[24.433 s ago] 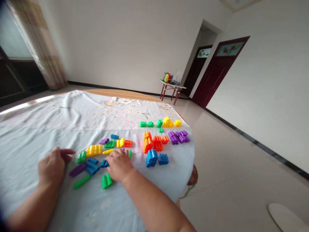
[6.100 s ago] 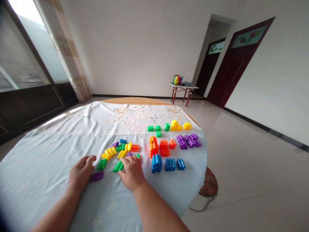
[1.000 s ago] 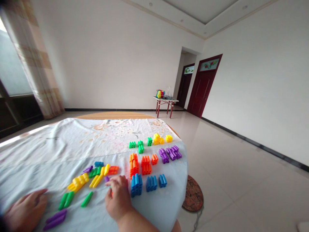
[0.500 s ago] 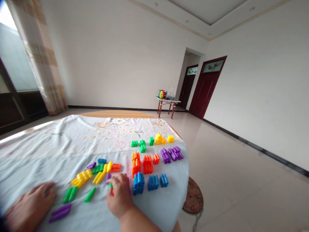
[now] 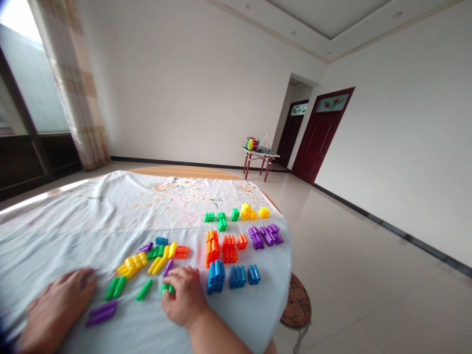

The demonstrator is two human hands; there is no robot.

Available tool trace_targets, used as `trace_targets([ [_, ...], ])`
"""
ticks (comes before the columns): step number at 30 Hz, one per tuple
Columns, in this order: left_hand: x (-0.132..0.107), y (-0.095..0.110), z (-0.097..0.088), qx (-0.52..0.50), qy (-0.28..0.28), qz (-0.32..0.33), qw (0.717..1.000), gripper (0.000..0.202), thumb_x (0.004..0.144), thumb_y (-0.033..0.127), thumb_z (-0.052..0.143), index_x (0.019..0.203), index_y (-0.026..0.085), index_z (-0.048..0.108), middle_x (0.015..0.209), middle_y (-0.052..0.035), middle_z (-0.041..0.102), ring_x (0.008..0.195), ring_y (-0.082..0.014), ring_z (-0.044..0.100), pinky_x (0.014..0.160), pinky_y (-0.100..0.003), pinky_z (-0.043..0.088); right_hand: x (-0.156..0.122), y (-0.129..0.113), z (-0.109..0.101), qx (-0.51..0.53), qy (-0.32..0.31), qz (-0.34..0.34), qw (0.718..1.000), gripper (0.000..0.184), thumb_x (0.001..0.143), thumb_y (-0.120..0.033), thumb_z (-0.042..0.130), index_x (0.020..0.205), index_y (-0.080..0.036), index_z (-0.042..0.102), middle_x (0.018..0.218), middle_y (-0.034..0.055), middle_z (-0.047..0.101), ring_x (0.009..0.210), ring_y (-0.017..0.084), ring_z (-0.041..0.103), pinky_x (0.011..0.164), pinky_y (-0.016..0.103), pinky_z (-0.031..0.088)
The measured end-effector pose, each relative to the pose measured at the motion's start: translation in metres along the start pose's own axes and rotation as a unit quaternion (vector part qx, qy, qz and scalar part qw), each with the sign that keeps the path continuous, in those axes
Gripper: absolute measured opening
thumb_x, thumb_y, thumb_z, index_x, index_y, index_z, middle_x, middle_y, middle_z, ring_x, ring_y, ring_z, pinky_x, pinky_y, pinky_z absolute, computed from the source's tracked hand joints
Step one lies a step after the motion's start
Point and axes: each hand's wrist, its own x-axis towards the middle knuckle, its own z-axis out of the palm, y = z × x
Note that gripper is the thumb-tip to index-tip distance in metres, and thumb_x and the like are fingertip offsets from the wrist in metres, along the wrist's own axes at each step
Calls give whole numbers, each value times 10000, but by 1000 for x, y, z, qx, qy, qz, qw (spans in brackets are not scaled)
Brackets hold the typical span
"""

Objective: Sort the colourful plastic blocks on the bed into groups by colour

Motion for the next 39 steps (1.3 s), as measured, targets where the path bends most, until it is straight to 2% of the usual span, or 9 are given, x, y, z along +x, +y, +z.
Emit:
trace_targets([
  [3,0,1,0,13,-2,-11,1000,510,834,439,219,1123,200,565,1259,-95,522,1147,-305,441,924,-422,334,0,1,0,2,14,3,1000,367,694,-186,619,1058,-233,617,1092,45,606,1023,192,535,940,340,397],
  [6,0,1,1,12,-2,-9,1000,500,834,437,234,1127,202,565,1256,-93,523,1151,-311,433,924,-428,329,-1,1,1,-4,-10,-1,1000,424,665,-228,662,1086,-232,610,1091,45,610,1007,203,541,929,343,404],
  [11,-1,2,0,5,-3,-11,1000,497,843,425,231,1138,191,556,1255,-98,518,1156,-314,420,933,-425,317,-2,0,-1,0,-43,-19,999,410,661,-176,648,1066,-234,613,1045,22,633,976,184,559,931,335,397],
  [18,-9,10,-5,-8,16,-5,1000,474,851,389,254,1106,157,579,1220,-125,539,1125,-329,438,924,-444,319,-2,3,-6,48,11,-12,999,484,683,-109,601,1157,-197,553,1126,64,600,1063,188,528,964,349,407],
  [24,-13,12,-6,-11,26,-1,1000,453,856,362,266,1110,153,577,1210,-131,543,1128,-314,437,921,-445,326,-3,7,-6,83,23,5,996,483,708,-102,588,1181,-189,536,1124,81,587,1075,204,520,969,383,422],
  [28,-12,12,-3,-12,30,-13,999,438,837,363,294,1096,168,588,1208,-126,549,1131,-328,436,925,-452,329,-5,8,-5,79,34,19,996,478,720,-143,642,1184,-185,535,1086,88,583,1048,214,521,945,398,434],
  [34,-11,11,-3,-19,38,-12,999,440,837,362,285,1081,172,598,1193,-135,558,1119,-333,450,923,-465,337,-5,7,-5,61,20,52,997,477,661,-208,752,1110,-203,592,995,72,574,981,222,533,896,387,455],
  [39,-11,13,-3,-20,35,-13,999,440,835,366,286,1070,179,607,1187,-127,564,1115,-332,451,918,-461,342,-5,5,-6,53,7,67,996,431,670,-246,754,1076,-202,615,969,70,576,956,219,540,877,375,462],
])
